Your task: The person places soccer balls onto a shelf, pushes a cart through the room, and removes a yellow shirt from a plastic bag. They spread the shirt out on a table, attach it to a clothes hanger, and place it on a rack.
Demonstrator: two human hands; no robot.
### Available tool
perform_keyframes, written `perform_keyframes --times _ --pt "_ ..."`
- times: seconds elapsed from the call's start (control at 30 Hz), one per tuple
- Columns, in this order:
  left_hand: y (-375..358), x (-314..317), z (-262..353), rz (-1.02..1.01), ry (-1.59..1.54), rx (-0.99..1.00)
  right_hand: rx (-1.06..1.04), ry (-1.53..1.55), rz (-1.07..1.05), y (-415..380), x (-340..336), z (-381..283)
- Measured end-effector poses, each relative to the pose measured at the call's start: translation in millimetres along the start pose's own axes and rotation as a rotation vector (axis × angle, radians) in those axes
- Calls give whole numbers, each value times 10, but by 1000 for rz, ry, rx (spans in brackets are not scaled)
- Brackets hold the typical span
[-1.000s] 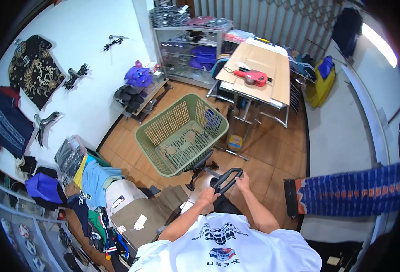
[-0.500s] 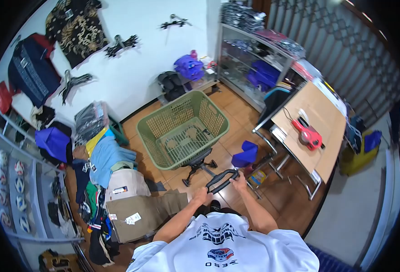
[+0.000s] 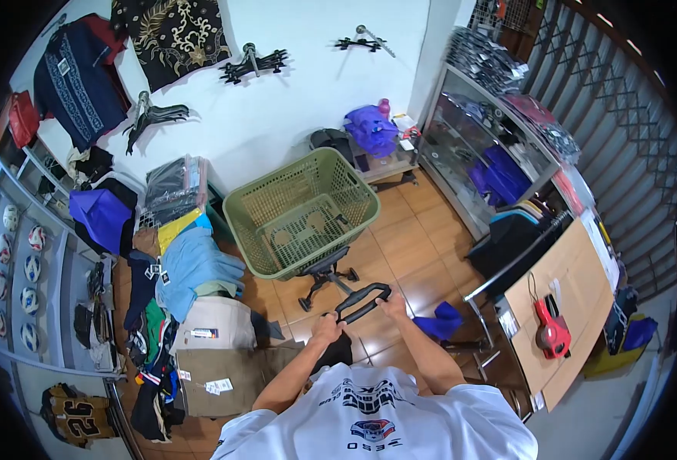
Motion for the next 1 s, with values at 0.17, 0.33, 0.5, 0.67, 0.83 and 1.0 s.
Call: perform_keyframes --times 0.17,0.33,0.5,0.67,0.83,1.0 --pt "588 -407 -155 -4 14 -23 -84 -57 -87 645 72 -619" --pt "984 -775 -399 31 -33 -67 -148 -249 -48 1095 310 -1041" --pt "1296 -1193 -750 162 -55 -155 -333 -448 -46 1451 656 -1624" --pt "1459 -1754 -1038 300 -124 -237 -416 -478 -108 1752 948 -2197" --pt "1853 -2189 -1426 347 -116 -313 -488 -483 -134 2034 1255 -2741" --pt "2283 -2590 -1624 312 -85 -355 -550 -447 -135 2443 1445 -3142"
Point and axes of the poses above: each hand's wrist, its own y-axis towards the middle knuckle, its own x-axis out of the palm, z = x × y, the point moved 4 cm from there along y, towards the middle knuckle
